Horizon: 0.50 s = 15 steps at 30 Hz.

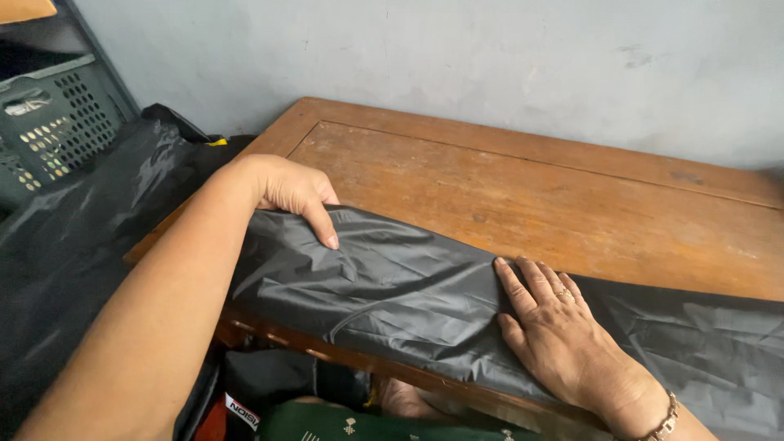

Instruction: The person folds a black cloth on a wooden table, smoothing it with their hands before placing it into a black storage pouch and securing the zipper.

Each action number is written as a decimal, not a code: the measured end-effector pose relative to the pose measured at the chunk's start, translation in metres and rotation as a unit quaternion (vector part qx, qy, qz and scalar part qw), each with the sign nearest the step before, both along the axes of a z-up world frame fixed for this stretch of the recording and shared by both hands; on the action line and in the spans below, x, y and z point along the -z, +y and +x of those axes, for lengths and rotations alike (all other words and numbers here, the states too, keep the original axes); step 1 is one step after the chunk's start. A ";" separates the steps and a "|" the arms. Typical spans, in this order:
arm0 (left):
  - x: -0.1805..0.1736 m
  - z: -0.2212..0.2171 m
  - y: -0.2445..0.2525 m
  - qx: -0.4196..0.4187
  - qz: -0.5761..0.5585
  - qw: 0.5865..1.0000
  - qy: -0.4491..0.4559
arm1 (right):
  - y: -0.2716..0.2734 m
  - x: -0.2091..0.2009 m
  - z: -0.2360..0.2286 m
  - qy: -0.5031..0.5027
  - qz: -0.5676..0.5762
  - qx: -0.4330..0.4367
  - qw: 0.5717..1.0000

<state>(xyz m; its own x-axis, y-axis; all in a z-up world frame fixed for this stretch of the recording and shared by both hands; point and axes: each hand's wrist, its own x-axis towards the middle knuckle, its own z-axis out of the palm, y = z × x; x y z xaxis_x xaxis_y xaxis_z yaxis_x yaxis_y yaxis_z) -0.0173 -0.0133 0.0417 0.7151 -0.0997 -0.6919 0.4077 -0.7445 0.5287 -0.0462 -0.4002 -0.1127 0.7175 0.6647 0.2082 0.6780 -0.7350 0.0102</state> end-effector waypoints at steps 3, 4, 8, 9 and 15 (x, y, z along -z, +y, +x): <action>0.012 0.012 0.007 -0.020 0.030 0.999 0.031 | 0.000 0.002 0.002 -0.009 -0.004 0.001 1.000; 0.005 0.004 0.006 -0.022 0.031 0.999 0.029 | 0.000 0.003 0.002 -0.010 -0.003 0.000 1.000; -0.005 -0.015 0.037 -0.042 0.050 0.998 0.015 | -0.001 0.003 0.001 0.006 -0.003 0.009 1.000; -0.002 -0.018 0.055 -0.081 0.003 0.997 0.000 | 0.000 0.002 0.001 0.022 -0.006 0.016 1.000; 0.056 -0.070 0.172 -0.245 -0.345 0.899 -0.115 | -0.002 0.008 0.003 0.020 -0.018 0.026 0.999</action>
<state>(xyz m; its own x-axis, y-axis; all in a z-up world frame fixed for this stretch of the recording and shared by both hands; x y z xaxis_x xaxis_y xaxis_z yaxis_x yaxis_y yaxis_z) -0.0870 0.1587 -0.0147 0.9063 -0.0829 -0.4143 0.4180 0.0329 0.9078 -0.0432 -0.4018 -0.1204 0.7587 0.6326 0.1554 0.6392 -0.7690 0.0098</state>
